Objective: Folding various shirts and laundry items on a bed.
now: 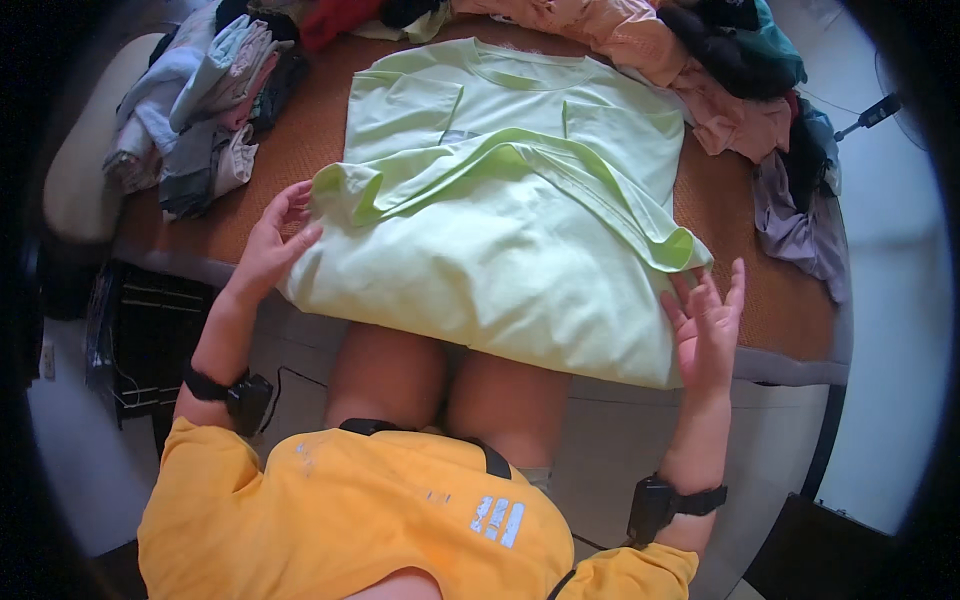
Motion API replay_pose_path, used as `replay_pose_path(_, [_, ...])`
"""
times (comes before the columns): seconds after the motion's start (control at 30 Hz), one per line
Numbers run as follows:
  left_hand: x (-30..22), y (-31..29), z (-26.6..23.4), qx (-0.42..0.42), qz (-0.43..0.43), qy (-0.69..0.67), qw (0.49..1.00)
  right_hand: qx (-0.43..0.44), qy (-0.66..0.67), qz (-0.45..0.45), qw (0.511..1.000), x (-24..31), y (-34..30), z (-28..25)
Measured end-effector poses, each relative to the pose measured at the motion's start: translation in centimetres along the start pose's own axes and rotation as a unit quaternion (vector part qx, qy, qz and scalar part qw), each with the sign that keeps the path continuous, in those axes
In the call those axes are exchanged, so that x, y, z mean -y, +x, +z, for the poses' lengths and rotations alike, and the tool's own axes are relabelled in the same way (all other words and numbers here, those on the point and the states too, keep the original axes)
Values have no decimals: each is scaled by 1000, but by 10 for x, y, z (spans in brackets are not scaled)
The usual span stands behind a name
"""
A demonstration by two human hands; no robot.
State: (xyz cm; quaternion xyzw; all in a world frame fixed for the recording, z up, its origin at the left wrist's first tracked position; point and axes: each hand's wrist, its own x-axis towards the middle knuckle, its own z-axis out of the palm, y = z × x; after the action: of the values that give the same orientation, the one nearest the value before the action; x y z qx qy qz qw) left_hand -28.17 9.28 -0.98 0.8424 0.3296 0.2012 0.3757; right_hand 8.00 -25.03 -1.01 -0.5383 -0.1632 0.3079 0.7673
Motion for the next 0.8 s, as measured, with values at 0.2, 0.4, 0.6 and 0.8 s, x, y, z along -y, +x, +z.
replay_pose_path(0.2, [-12, 29, 16, -141, 109, 248, 952, -7, -582, -259, 770, 0, 33, 4])
replay_pose_path(0.4, [-16, 76, 4, -22, 154, -14, 988, 59, -367, -103, 922, 16, 88, -31])
replay_pose_path(0.6, [18, 102, -8, -15, -161, -311, 937, -8, -306, -14, 952, 30, 126, -29])
replay_pose_path(0.8, [-3, 26, -15, 51, -152, -150, 976, 19, -366, 13, 930, 18, 67, -23])
